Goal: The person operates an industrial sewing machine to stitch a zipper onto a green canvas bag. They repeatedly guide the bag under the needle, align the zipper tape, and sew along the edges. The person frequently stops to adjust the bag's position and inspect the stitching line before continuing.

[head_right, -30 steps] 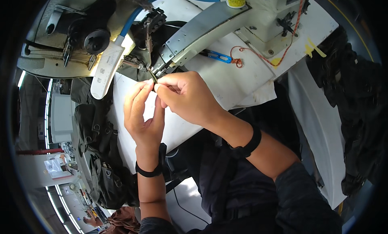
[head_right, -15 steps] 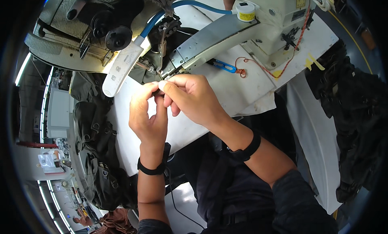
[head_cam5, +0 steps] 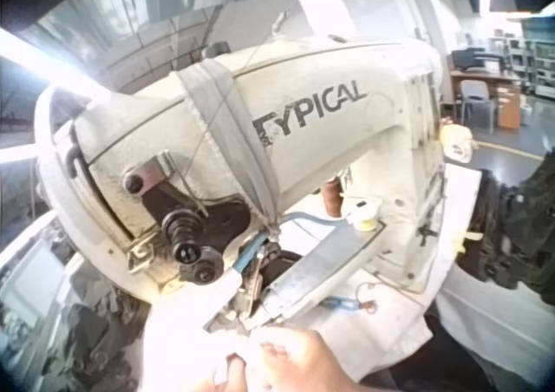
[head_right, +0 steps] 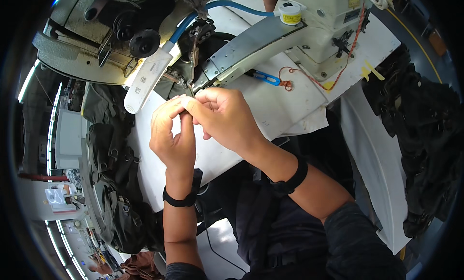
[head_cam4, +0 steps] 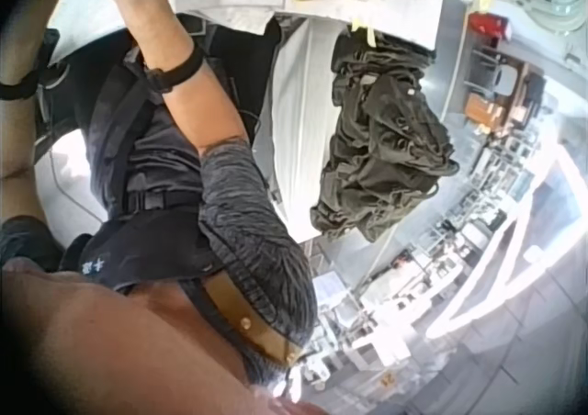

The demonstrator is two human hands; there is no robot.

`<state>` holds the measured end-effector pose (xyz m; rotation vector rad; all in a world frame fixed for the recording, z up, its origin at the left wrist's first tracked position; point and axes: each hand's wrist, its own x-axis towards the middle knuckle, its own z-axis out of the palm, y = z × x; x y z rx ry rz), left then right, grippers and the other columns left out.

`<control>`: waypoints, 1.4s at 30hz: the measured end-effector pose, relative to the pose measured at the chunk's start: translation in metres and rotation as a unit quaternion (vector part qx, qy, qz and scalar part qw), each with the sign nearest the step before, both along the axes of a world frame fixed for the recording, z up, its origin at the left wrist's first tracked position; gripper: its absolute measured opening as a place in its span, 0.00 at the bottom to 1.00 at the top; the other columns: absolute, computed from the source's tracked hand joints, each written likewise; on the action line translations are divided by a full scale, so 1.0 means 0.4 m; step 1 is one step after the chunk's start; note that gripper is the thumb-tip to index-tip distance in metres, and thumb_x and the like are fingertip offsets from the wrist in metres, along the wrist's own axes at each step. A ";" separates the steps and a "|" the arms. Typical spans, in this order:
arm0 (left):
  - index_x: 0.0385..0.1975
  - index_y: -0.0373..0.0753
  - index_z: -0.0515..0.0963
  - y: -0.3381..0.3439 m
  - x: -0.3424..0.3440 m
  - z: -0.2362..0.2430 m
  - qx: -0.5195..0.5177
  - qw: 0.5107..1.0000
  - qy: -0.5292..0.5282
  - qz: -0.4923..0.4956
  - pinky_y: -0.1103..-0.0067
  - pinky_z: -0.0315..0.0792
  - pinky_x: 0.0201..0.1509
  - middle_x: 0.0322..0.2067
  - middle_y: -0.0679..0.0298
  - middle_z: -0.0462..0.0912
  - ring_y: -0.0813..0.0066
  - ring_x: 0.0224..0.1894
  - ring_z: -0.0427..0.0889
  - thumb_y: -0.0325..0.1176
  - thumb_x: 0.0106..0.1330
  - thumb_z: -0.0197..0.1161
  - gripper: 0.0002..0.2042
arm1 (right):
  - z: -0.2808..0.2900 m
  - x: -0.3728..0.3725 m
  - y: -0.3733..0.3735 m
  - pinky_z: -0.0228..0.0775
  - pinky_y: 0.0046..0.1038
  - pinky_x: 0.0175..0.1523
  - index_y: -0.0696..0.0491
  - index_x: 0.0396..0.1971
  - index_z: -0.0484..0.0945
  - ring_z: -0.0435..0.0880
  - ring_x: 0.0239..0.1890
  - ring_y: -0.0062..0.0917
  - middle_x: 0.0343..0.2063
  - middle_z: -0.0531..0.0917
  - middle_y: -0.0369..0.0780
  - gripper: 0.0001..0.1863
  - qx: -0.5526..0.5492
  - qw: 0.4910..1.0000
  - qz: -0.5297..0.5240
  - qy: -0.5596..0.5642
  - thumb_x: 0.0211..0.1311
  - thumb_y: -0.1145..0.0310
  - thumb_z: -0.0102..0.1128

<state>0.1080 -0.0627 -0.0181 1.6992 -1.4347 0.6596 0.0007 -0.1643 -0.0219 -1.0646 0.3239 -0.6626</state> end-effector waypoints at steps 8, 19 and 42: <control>0.45 0.40 0.85 0.001 0.014 0.031 0.021 0.998 -0.063 0.008 0.71 0.75 0.56 0.45 0.60 0.91 0.63 0.49 0.88 0.16 0.57 0.71 0.16 | -0.014 0.005 0.004 0.77 0.21 0.27 0.60 0.28 0.82 0.79 0.19 0.15 0.24 0.83 0.37 0.13 0.208 0.972 0.059 -0.094 0.74 0.69 0.60; 0.46 0.39 0.87 0.004 0.033 -0.006 0.015 0.999 0.007 -0.028 0.75 0.75 0.56 0.47 0.58 0.92 0.63 0.53 0.90 0.14 0.59 0.69 0.17 | -0.010 0.004 0.019 0.78 0.21 0.27 0.62 0.35 0.83 0.78 0.20 0.14 0.24 0.83 0.37 0.09 0.140 0.988 0.004 -0.066 0.75 0.71 0.61; 0.43 0.37 0.89 -0.005 0.018 0.016 0.013 1.000 0.016 -0.005 0.72 0.78 0.58 0.43 0.58 0.93 0.63 0.48 0.91 0.15 0.61 0.71 0.13 | 0.002 -0.020 0.019 0.87 0.28 0.36 0.66 0.51 0.81 0.86 0.25 0.20 0.35 0.89 0.46 0.14 0.167 0.985 0.020 -0.045 0.77 0.70 0.59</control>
